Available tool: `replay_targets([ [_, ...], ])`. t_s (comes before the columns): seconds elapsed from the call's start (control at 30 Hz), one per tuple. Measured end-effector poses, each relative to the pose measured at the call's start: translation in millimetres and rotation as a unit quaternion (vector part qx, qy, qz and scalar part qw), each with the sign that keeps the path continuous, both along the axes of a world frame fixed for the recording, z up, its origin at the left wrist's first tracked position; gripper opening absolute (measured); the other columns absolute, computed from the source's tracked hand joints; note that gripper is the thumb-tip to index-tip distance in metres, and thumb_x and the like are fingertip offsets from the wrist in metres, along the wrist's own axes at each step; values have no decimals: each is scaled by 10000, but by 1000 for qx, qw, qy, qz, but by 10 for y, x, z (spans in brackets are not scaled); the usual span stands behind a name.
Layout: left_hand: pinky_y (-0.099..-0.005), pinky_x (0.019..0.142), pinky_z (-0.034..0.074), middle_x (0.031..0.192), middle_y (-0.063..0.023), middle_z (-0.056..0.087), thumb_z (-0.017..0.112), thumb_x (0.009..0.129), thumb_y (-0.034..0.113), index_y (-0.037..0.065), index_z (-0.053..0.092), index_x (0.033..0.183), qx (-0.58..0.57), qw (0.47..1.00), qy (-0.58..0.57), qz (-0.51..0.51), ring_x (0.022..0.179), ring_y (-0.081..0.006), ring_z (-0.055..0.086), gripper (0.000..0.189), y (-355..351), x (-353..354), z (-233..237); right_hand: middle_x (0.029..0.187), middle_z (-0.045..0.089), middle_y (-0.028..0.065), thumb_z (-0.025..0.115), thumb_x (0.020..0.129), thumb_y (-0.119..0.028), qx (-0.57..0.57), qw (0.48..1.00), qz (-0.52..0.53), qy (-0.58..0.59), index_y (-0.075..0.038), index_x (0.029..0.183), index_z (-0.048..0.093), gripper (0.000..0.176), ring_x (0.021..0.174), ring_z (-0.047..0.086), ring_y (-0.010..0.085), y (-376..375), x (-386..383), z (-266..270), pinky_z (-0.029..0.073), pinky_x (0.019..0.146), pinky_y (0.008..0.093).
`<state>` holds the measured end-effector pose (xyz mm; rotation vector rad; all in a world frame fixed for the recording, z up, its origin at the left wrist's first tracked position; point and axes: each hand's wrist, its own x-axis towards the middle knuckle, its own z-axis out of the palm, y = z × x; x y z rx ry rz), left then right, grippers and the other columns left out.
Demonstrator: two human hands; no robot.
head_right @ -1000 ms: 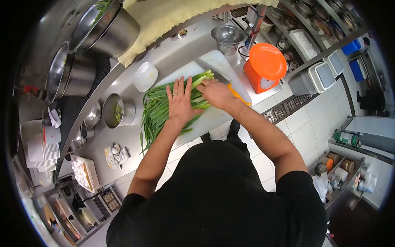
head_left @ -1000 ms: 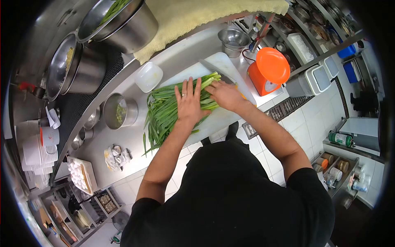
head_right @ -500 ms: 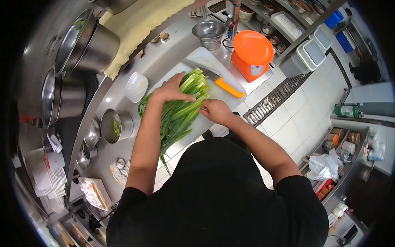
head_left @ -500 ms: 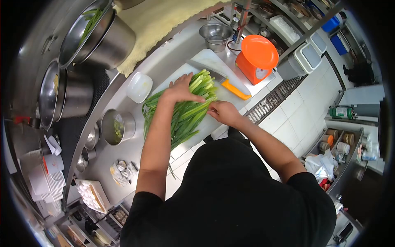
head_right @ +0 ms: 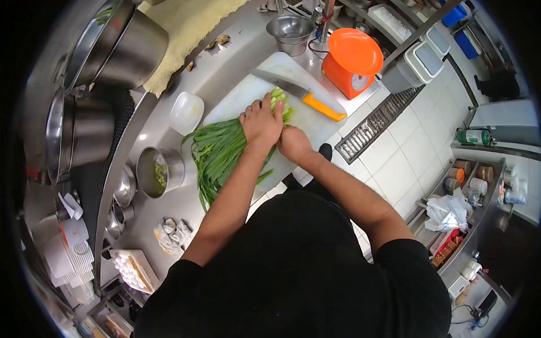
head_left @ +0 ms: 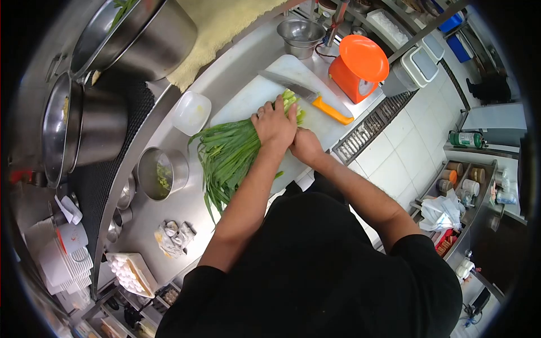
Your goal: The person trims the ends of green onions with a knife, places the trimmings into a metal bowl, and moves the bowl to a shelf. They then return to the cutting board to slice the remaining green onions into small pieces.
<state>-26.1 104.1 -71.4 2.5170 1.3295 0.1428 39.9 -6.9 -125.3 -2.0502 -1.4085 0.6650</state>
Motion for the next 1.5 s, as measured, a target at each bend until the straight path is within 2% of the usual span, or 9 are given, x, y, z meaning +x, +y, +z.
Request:
replay_targets([
  [0.33,-506,1011,438,1206,-88,719,610,1041,399,152,699,1360,196,976,-94,-16,1116,-327,651,413,-13,-14,-380,1035,712,245,706,914,-109,42,981,68,178,13,1144,678,261,1020,677,452,-227,242,236,541,927,536],
  [0.43,-504,993,448,1195,-91,718,609,1041,387,155,704,1345,206,976,-72,-21,1107,-328,653,394,-17,9,-388,1072,691,230,749,898,-117,-23,995,1,101,-9,1187,677,317,1059,660,428,-349,572,491,534,934,513],
  [0.5,-506,981,455,1190,-95,717,608,1041,378,157,708,1335,211,976,-55,-21,1099,-331,657,381,-31,23,-375,1115,650,215,779,895,-161,72,989,-81,-103,-16,1218,657,374,1099,641,374,-435,840,563,522,939,492],
  [0.7,-521,961,465,1199,-106,716,584,1049,360,161,697,1341,226,973,-37,-18,1078,-345,671,371,-16,61,-424,1120,643,207,793,891,-206,70,978,-102,-168,-37,1363,593,540,1094,640,384,-306,1238,480,526,924,498],
  [0.97,-551,1007,466,1246,-137,705,560,1056,426,153,672,1352,166,986,-1,-3,1139,-377,659,418,7,75,-401,914,749,245,660,1046,-310,-65,990,13,127,45,1078,681,356,890,769,379,-380,276,134,618,766,488],
  [1.07,-570,1052,467,1300,-181,696,488,1083,499,126,648,1365,61,998,32,-14,1222,-415,642,494,182,89,-269,933,755,244,606,1086,-275,-155,892,-69,420,80,1074,669,361,812,794,300,-113,244,103,650,654,431],
  [1.17,-568,1094,462,1348,-236,672,409,1099,570,97,622,1376,-96,991,84,-48,1278,-453,620,588,499,98,-65,958,752,229,558,1108,-211,-157,856,-59,489,100,1149,647,327,729,790,255,64,253,-2,642,539,398],
  [1.33,-550,1115,457,1381,-285,642,342,1105,613,91,572,1469,-166,978,111,-52,1283,-491,617,677,698,215,58,980,717,163,535,1108,-178,-81,758,-147,630,91,1217,616,302,833,776,260,181,2,-8,666,691,384],
  [1.5,-570,1077,471,1402,-233,643,407,1107,532,116,576,1494,-35,995,85,-33,1264,-461,630,593,135,116,27,983,742,186,584,1069,-124,-30,735,-155,660,74,1138,665,225,836,755,240,182,-173,-109,661,706,387],
])
